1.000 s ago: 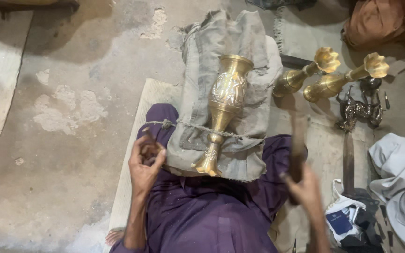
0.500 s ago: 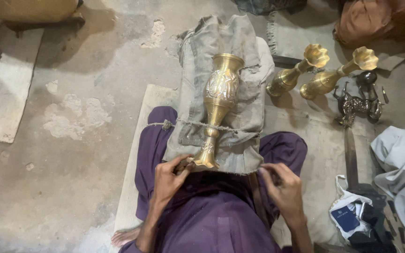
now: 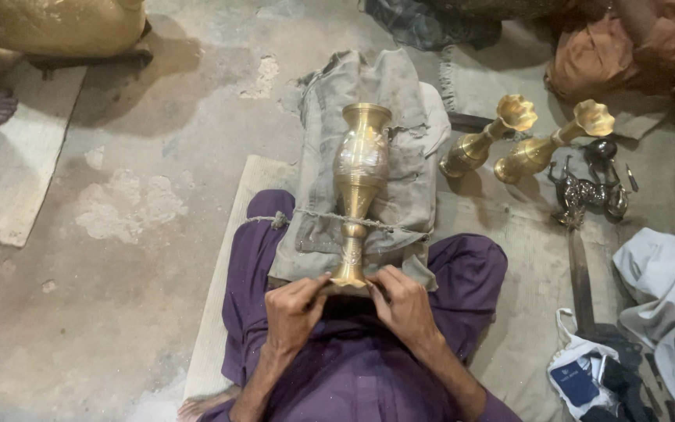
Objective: The person sits on the floor with a brass vase held against a cloth cushion on their lap and engraves a decorative pattern into it, holding a chisel against the metal with one hand and striking it with a wooden mallet in the other, repositioning the chisel around the vase body as they work.
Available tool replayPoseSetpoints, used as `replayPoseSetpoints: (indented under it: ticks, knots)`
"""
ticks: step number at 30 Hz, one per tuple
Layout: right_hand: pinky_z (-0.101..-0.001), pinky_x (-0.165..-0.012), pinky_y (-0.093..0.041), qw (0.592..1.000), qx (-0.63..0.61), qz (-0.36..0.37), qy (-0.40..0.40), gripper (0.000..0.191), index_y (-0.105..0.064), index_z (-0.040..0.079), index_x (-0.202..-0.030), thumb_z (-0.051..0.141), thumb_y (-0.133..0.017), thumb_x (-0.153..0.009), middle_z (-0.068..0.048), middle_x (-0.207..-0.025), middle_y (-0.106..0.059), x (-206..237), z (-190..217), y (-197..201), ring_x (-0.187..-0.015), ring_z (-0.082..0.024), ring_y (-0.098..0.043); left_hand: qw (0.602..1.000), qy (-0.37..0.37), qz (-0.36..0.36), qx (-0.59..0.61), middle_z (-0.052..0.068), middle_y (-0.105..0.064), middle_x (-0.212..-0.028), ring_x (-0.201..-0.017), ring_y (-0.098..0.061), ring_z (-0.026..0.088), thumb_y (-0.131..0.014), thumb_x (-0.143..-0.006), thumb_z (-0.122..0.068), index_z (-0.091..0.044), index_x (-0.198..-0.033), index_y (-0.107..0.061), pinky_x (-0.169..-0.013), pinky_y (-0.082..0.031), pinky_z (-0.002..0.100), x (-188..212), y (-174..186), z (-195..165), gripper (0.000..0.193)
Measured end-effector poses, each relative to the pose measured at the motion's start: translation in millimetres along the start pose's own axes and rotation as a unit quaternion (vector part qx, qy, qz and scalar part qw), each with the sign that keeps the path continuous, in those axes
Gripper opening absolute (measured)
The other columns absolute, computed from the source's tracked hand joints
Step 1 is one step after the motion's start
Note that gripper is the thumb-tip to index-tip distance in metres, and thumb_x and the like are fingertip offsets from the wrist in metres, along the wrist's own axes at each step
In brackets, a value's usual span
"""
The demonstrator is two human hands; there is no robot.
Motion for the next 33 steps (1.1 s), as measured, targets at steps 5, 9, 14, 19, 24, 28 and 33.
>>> replayPoseSetpoints:
  ticks: [5, 9, 14, 19, 24, 28, 33]
  knots:
    - [-0.0475, -0.067, -0.054, 0.998, 0.014, 0.048, -0.042, 0.017, -0.07, 0.002, -0.096, 0.006, -0.075, -0.081, -0.013, -0.088, -0.068, -4.2, -11.5, -19.8, -0.08, -0.037, -0.068, 0.998, -0.042, 0.045, 0.014, 0.007, -0.071, -0.078, -0.064, -0.068, 0.019, -0.08, -0.08, -0.006, -0.009, -0.114, -0.079, -0.057, -0.054, 0.037, -10.7, 3.4, -25.4, 0.035]
    - [-0.0404, -0.066, -0.058, 0.995, -0.032, 0.085, -0.033, 0.027, -0.072, 0.003, -0.109, 0.01, -0.077, -0.083, -0.013, -0.091, -0.071, 1.6, -7.6, -8.2, -0.077, -0.03, -0.072, 0.971, 0.188, 0.099, 0.112, 0.01, -0.07, -0.08, -0.065, -0.066, 0.019, -0.083, -0.082, -0.016, -0.009, -0.122, -0.076, -0.059, -0.054, 0.037, -11.0, 9.3, 23.5, 0.042]
    - [-0.0305, -0.056, -0.058, 0.968, -0.095, 0.018, -0.233, 0.034, -0.075, 0.005, -0.117, 0.014, -0.076, -0.085, -0.011, -0.087, -0.077, 41.3, -69.1, 43.7, -0.066, -0.019, -0.071, 0.962, 0.172, -0.038, 0.211, 0.008, -0.075, -0.105, -0.096, -0.073, 0.018, -0.053, -0.111, -0.023, 0.001, -0.13, -0.062, -0.083, -0.06, 0.031, -19.7, 32.4, 37.7, 0.031]
    - [-0.0385, -0.079, -0.058, 0.964, -0.009, -0.09, -0.248, 0.027, -0.065, 0.0, -0.126, 0.01, -0.061, -0.101, -0.018, -0.103, -0.076, 82.5, -114.7, 75.4, -0.092, -0.03, -0.075, 0.875, 0.277, -0.046, 0.395, 0.015, -0.075, -0.089, -0.081, -0.076, 0.019, -0.05, -0.111, -0.028, 0.0, -0.132, -0.043, -0.071, -0.063, 0.032, -24.4, 1.3, 66.3, 0.035]
    - [-0.0485, -0.085, -0.056, 0.926, 0.087, 0.131, -0.343, 0.065, -0.047, -0.003, -0.14, 0.025, -0.073, -0.088, -0.028, -0.108, -0.07, 123.7, -125.3, 15.1, -0.102, -0.045, -0.07, 0.855, 0.335, -0.025, 0.396, 0.015, -0.076, -0.097, -0.081, -0.078, 0.025, -0.062, -0.097, -0.018, -0.004, -0.143, -0.032, -0.069, -0.068, 0.036, -37.8, -26.0, 75.2, 0.057]
    - [-0.049, -0.088, -0.053, 0.946, 0.088, 0.121, -0.289, 0.073, -0.047, -0.003, -0.139, 0.022, -0.078, -0.077, -0.03, -0.116, -0.066, 123.7, -102.1, 8.5, -0.106, -0.047, -0.065, 0.836, 0.262, -0.008, 0.483, 0.016, -0.074, -0.106, -0.093, -0.077, 0.024, -0.067, -0.098, -0.008, 0.002, -0.156, -0.033, -0.077, -0.068, 0.035, -46.3, -36.1, 54.4, 0.068]
    - [-0.0466, -0.093, -0.054, 0.929, 0.001, 0.142, -0.341, 0.057, -0.055, 0.003, -0.141, 0.02, -0.065, -0.088, -0.025, -0.112, -0.072, 122.6, -139.7, 20.3, -0.104, -0.038, -0.071, 0.819, 0.305, -0.008, 0.486, 0.019, -0.075, -0.097, -0.087, -0.077, 0.024, -0.07, -0.092, -0.002, -0.003, -0.157, -0.022, -0.074, -0.067, 0.036, -47.2, -46.2, 63.0, 0.081]
Point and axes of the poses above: each hand's wrist, its own x-axis away from the middle knuckle, its own y-axis out of the back of the hand, z = x × y, the point moved 10 cm from there along -x, towards the middle knuckle
